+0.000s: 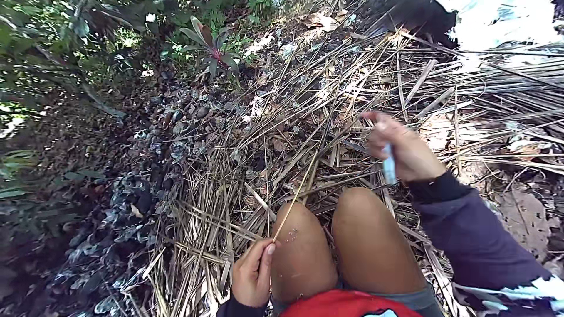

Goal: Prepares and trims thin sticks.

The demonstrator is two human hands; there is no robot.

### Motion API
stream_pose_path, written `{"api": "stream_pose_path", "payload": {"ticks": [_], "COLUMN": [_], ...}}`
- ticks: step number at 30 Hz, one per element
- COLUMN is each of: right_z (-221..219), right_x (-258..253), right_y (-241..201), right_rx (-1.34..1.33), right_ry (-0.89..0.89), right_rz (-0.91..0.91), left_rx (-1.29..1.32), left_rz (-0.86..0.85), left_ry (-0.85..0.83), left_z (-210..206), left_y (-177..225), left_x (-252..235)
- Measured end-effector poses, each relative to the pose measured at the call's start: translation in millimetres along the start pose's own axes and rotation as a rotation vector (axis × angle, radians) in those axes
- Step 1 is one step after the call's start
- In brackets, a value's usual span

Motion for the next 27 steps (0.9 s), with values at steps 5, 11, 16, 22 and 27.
{"api": "stream_pose_path", "payload": {"ticks": [5,11,16,22,27], "right_z": [-97,-75,-95,-22,-81], "right_x": [55,22,37,5,40], "right_y": [33,34,32,13,24], "right_rx": [-0.029,-0.185,-0.099,0.026,-0.091], "right_ry": [-0.314,-0.243,-0.321,-0.022,-0.3], "right_rz": [-0.364,-0.302,-0.372,-0.056,-0.323], "left_rx": [0.029,0.047,0.09,0.054,0.226], "left_rz": [0.023,0.008,0.073,0.072,0.192], "left_ry": [0.004,-0.073,-0.082,-0.103,-0.133], "left_z": [-9,1,-3,9,2], "left_y": [3,0,3,-6,-3], "left_x": [-8,-1,-3,5,-1]}}
Point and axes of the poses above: each hand's wrist, its own x-axis away from the middle knuckle, its own z-axis out of the back of the hand, y = z × x, the point moved 5 cm from there along -x, towards the middle knuckle, and after that the axes turned 8 degrees about -x, right-handed, at the moved point
